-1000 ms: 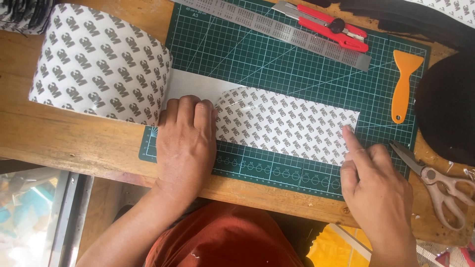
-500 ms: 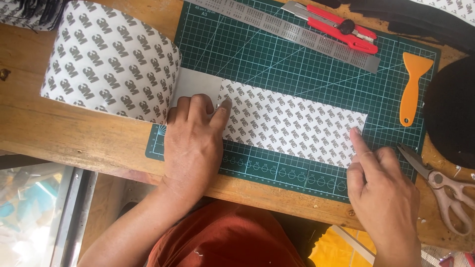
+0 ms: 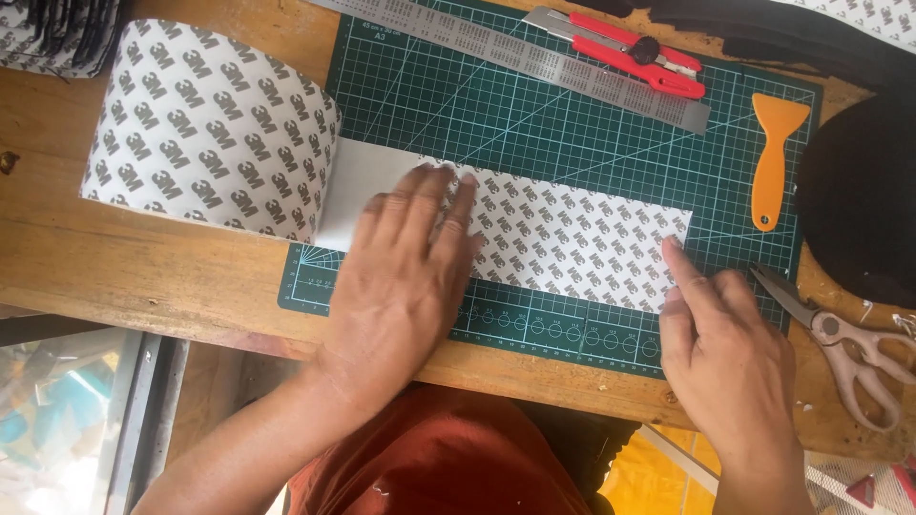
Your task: Cutting a strip of double-sided adhesive tape and applying it to a workpiece, then smoothing it with a scraper.
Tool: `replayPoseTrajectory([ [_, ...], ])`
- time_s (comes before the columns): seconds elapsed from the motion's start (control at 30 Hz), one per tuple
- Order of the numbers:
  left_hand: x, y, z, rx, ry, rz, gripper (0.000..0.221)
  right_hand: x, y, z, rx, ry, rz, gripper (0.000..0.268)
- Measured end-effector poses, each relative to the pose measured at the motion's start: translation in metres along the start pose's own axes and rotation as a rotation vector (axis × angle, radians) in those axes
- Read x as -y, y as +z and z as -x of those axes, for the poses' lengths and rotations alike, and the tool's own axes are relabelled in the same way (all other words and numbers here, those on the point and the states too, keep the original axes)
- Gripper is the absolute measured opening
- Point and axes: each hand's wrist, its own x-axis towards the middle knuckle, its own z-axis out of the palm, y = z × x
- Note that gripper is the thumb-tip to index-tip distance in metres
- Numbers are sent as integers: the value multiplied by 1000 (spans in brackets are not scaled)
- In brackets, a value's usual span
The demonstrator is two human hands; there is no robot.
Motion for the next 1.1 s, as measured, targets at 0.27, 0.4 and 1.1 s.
replayPoseTrajectory([
  [0.27,-19,17,2,80,231,184,73,-11,-12,-15,-128,72,-169,45],
  [0.4,-21,18,3,111,240,113,78,-37,-1,-48,-568,-187,199,37],
  [1.1,-4,2,29,166,226,67,90,-45,-2,-99,-152,164,213,59],
])
